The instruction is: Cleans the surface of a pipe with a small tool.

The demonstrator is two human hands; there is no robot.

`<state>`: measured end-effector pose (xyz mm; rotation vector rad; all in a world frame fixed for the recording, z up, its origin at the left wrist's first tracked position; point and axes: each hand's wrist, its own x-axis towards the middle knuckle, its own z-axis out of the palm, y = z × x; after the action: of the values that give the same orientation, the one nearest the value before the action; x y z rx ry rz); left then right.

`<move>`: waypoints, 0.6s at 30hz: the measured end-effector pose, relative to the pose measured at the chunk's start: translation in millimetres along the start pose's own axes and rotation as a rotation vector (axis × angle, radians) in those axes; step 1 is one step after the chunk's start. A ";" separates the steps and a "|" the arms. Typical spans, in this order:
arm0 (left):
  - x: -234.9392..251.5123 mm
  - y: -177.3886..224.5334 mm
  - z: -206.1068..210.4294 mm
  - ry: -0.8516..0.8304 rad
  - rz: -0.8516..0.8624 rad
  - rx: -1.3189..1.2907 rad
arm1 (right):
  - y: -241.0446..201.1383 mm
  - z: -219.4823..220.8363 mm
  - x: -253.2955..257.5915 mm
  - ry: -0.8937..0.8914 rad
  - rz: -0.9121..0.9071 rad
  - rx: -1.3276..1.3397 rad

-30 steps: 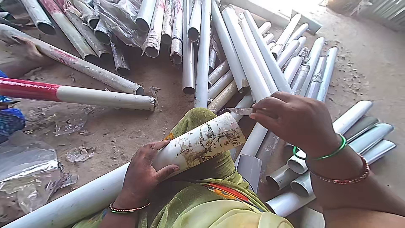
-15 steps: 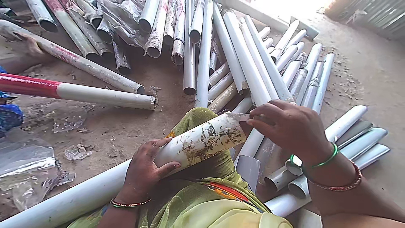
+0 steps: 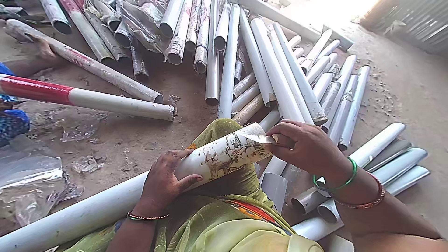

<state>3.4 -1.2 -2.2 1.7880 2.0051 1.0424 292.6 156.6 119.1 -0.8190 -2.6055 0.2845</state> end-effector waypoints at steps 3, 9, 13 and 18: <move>0.0 -1.0 0.5 0.003 0.007 0.004 | -5.5 4.3 7.5 0.009 -0.128 -0.123; 0.2 2.3 -0.9 0.003 0.007 0.023 | -14.0 13.0 17.6 0.014 -0.203 -0.264; 0.1 3.9 -1.9 0.005 -0.004 0.023 | -18.2 14.0 21.8 -0.005 -0.235 -0.345; 0.3 4.3 -2.5 -0.013 -0.005 0.025 | -26.9 11.4 26.8 -0.094 -0.253 -0.424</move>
<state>5.1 -1.8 2.5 1.7965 2.0227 1.0063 254.1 149.6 125.2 -0.6016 -2.8650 -0.3187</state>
